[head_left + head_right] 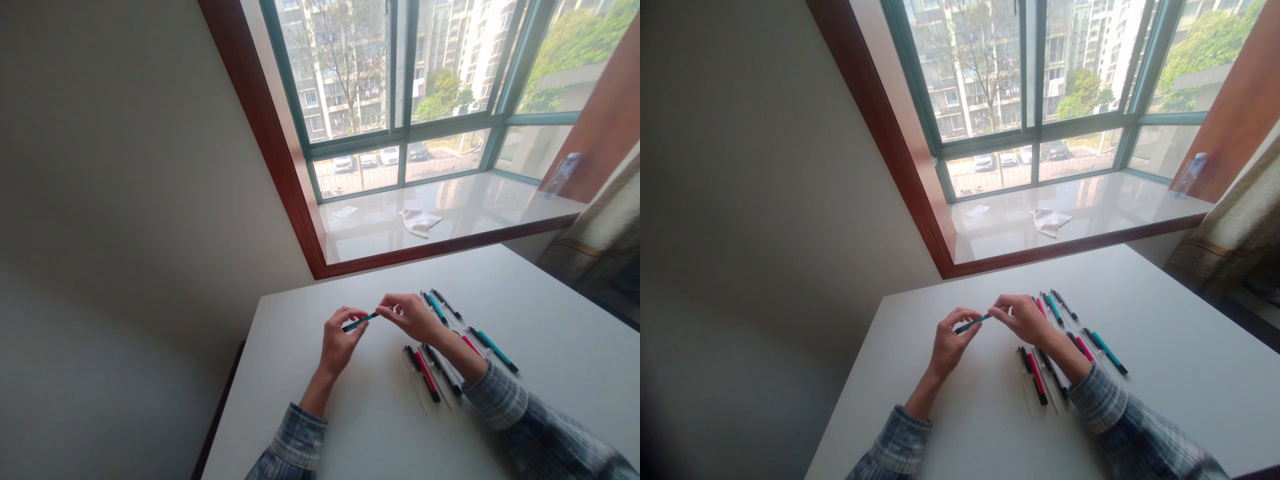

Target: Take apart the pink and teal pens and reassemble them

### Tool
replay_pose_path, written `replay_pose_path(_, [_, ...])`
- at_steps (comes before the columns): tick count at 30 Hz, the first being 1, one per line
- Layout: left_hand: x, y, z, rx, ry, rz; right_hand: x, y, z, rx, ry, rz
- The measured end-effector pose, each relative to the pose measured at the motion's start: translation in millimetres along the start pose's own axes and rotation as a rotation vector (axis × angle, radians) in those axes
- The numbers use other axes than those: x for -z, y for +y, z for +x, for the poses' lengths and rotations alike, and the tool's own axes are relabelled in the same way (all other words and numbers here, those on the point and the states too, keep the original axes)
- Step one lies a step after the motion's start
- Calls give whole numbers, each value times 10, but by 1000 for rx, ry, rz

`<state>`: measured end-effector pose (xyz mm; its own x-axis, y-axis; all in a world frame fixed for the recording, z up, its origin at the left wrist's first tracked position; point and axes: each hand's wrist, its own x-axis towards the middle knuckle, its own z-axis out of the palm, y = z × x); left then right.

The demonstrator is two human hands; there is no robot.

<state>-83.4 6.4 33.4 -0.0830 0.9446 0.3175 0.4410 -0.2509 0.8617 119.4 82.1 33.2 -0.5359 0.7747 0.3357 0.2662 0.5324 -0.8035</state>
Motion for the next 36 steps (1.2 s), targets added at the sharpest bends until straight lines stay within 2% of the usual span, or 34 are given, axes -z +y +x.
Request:
replay_pose_path(13, [-3, -43, -3, -7, 0, 5, 7, 9, -7, 33, -34, 10])
replay_pose_path(17, [-6, -45, -4, -4, -6, 0, 7, 0, -9, 32, -22, -50])
replay_pose_path(32, [-6, -57, 6, 13, -4, 19, 10, -33, -17, 64, 0, -39])
replay_pose_path(36, [-7, -58, 7, 6, 0, 23, 12, -41, -21, 30, 13, -82])
